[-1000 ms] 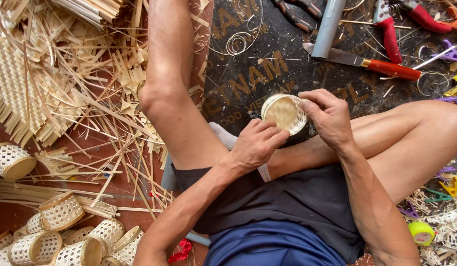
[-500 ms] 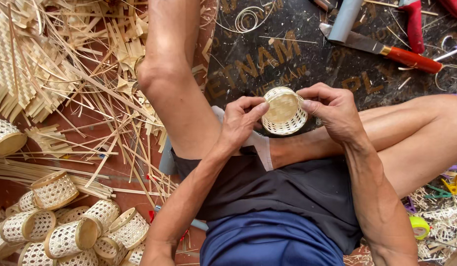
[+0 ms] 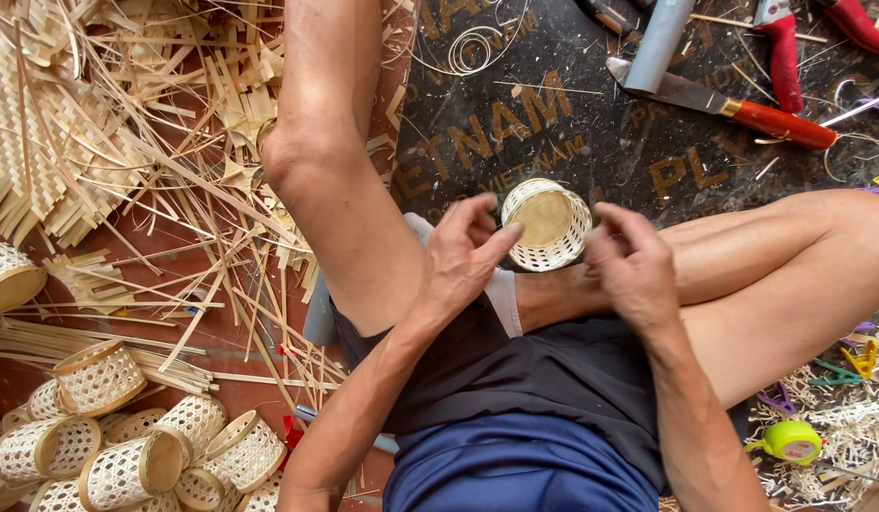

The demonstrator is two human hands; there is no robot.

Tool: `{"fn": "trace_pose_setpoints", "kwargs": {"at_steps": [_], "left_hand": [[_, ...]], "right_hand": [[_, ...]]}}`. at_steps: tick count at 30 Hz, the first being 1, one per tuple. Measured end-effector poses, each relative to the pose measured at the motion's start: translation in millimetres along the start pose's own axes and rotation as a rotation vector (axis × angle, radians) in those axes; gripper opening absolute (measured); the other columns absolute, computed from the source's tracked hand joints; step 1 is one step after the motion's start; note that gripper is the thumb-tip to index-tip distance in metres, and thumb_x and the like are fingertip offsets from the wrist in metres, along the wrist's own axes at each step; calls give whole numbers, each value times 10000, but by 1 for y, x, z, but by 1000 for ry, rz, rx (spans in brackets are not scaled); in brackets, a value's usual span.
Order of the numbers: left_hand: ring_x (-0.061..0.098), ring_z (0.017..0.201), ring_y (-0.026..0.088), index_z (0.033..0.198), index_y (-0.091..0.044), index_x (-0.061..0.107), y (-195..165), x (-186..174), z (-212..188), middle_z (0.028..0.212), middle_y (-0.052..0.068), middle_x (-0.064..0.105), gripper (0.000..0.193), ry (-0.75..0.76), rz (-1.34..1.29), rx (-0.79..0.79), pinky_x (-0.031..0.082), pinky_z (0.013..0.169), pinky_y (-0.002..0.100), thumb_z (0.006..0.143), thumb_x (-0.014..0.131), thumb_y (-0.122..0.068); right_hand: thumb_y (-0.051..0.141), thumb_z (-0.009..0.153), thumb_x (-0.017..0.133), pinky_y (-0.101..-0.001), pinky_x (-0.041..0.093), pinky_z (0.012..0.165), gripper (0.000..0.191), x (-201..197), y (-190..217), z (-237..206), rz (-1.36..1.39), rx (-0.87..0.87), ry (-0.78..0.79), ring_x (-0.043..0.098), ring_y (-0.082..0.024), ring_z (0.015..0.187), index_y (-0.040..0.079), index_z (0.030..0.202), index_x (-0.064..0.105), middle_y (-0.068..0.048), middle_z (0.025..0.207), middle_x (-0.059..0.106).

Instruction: The person sits on the floor weaving small openwork bamboo baskets. They fold and tuck bamboo strips around a woven basket body, fit a round woven lid onto a basket, use pliers to trim and secure a bamboo strip, and press the lid and rim into place, with finished baskets accumulating beside them.

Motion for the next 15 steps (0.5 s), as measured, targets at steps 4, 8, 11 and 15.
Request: {"fn": "trace_pose_setpoints", "kwargs": {"at_steps": [4,8,11,15], "left_hand": [[690,707,253,1468,5,492,-28,7,7,945,178,688,725,67,140,91,569,654,355,867,774,-287],[735,771,275,1474,-31,480,-14,14,3,862,158,720,721,245,163,-163,573,715,380,888,748,-355],[703,882,322,1380,-31,569,-33,3,2,1008,160,668,618,118,330,67,577,737,427,899,777,-359],[668,874,330,1199,-13,626,-55,25,1,977,144,621,508,42,432,337,572,693,455,851,776,-351]], "right_hand": [[51,908,770,-299,592,804,525,19,49,4,-343,-458,-64,700,-192,950,-63,1385,582,-155,1123,681],[31,967,742,-339,573,1009,532,22,70,29,-216,-548,52,710,-231,1160,-40,1461,558,-178,1306,706],[23,942,768,-375,553,1050,566,6,88,20,-312,-683,4,680,-276,1229,-24,1467,562,-192,1367,678],[52,821,844,-324,579,795,559,-2,81,13,-428,-544,50,697,-244,936,10,1333,623,-165,1156,687]]}}
Point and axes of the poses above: each hand's wrist, its own z-axis towards the middle knuckle, its own x-axis out of the palm, y = z × x, the point moved 9 cm from there along z, towards the middle knuckle
